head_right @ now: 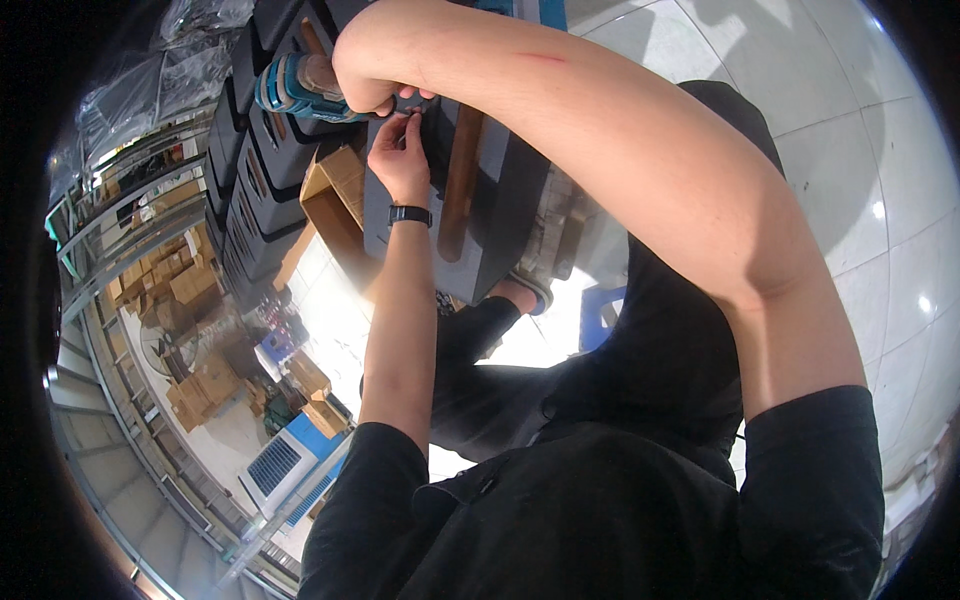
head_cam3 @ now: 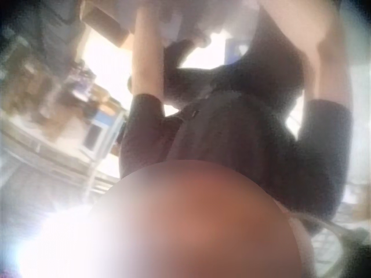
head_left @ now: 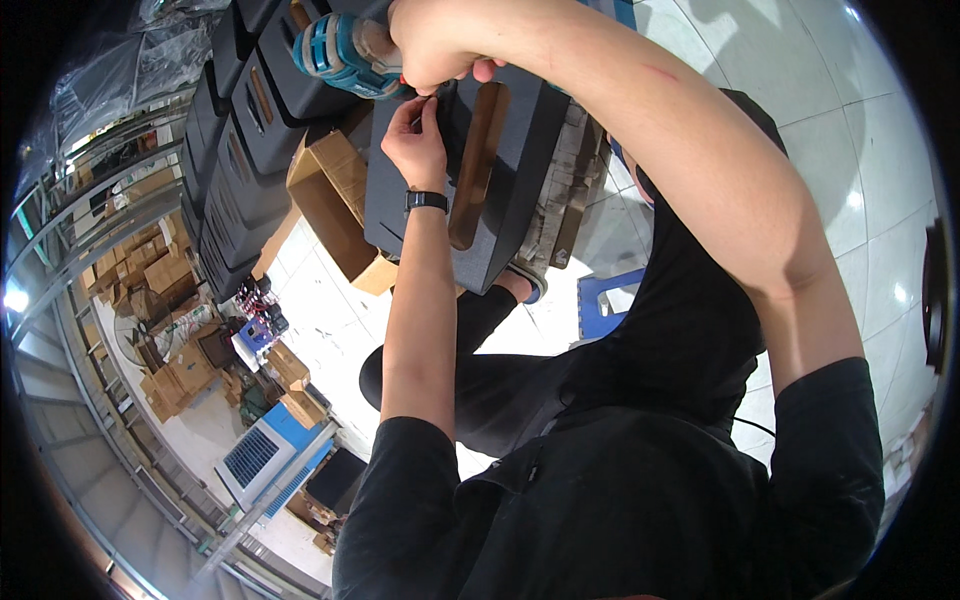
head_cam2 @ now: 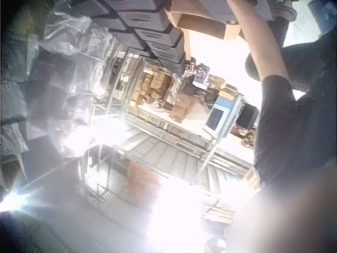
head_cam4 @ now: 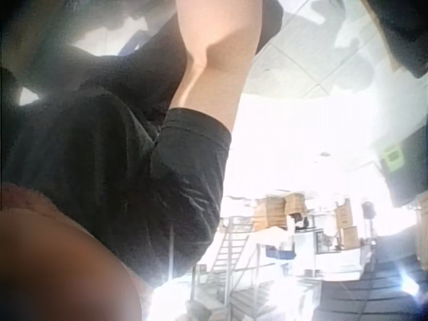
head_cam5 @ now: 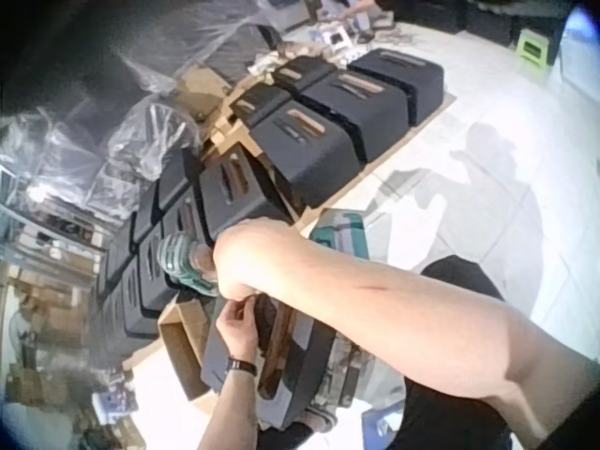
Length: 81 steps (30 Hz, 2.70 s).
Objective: The person assembles a black rectangular electronic device by attaching a metal bracket and securing it with screws using a cordless drill. They repeatedly pick up screws, position the bracket, and drive screws into place while seated on a small stool in a warehouse-like room.
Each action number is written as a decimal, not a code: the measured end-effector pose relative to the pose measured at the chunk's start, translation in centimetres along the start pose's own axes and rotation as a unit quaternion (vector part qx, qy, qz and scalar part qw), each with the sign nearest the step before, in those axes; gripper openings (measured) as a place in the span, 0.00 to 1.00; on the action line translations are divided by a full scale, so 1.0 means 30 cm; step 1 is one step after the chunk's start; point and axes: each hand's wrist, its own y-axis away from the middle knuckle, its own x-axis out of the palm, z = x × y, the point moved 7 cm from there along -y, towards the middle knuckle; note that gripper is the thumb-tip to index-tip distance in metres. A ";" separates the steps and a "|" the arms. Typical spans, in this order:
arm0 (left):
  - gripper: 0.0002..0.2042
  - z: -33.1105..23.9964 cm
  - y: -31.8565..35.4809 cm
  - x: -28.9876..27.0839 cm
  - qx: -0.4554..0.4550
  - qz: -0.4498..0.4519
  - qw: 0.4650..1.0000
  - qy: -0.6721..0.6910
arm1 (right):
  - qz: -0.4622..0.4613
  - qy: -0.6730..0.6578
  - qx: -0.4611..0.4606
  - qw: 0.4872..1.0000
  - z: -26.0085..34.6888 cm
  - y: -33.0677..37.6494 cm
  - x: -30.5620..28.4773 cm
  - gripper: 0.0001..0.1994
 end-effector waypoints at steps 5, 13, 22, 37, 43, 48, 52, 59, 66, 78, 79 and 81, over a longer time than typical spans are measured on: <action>0.07 -0.018 0.009 -0.003 0.021 0.003 0.999 -0.045 | -0.013 -0.006 -0.018 1.000 0.006 -0.005 0.004 0.22; 0.08 -0.041 0.024 0.006 0.022 -0.022 0.994 -0.107 | -0.012 -0.008 -0.011 1.000 -0.012 0.001 0.015 0.23; 0.09 -0.006 0.038 0.012 -0.005 -0.053 0.995 -0.085 | 0.030 -0.052 -0.025 0.998 -0.014 0.014 0.034 0.15; 0.08 0.036 0.020 0.015 -0.043 -0.022 0.998 0.026 | 0.106 0.023 -0.002 0.994 0.076 -0.067 0.000 0.17; 0.09 0.041 0.022 0.007 -0.059 -0.020 0.998 -0.003 | 0.118 0.179 -0.040 0.976 0.210 -0.078 0.002 0.20; 0.08 0.033 0.019 0.017 -0.028 -0.008 0.999 0.024 | 0.099 0.200 -0.035 0.974 0.258 -0.098 -0.015 0.22; 0.09 0.009 0.028 0.005 -0.002 -0.028 0.999 -0.022 | 0.109 0.190 -0.021 0.975 0.285 -0.090 -0.013 0.24; 0.09 0.012 0.033 -0.001 0.016 -0.044 0.992 -0.118 | 0.072 0.209 -0.088 0.971 0.297 -0.102 0.017 0.26; 0.23 -0.040 0.062 -0.060 0.071 -0.042 0.989 -0.122 | 0.097 0.158 -0.143 0.972 0.277 -0.110 0.030 0.23; 0.15 0.012 0.113 -0.086 -0.005 -0.017 0.977 -0.211 | 0.119 0.169 -0.043 0.977 0.261 -0.105 0.035 0.15; 0.15 0.016 0.117 -0.089 -0.005 -0.016 0.977 -0.213 | 0.128 0.157 -0.018 0.979 0.266 -0.099 0.038 0.14; 0.16 0.011 0.112 -0.082 -0.004 -0.013 0.978 -0.210 | 0.119 0.141 0.022 0.983 0.232 -0.120 0.047 0.11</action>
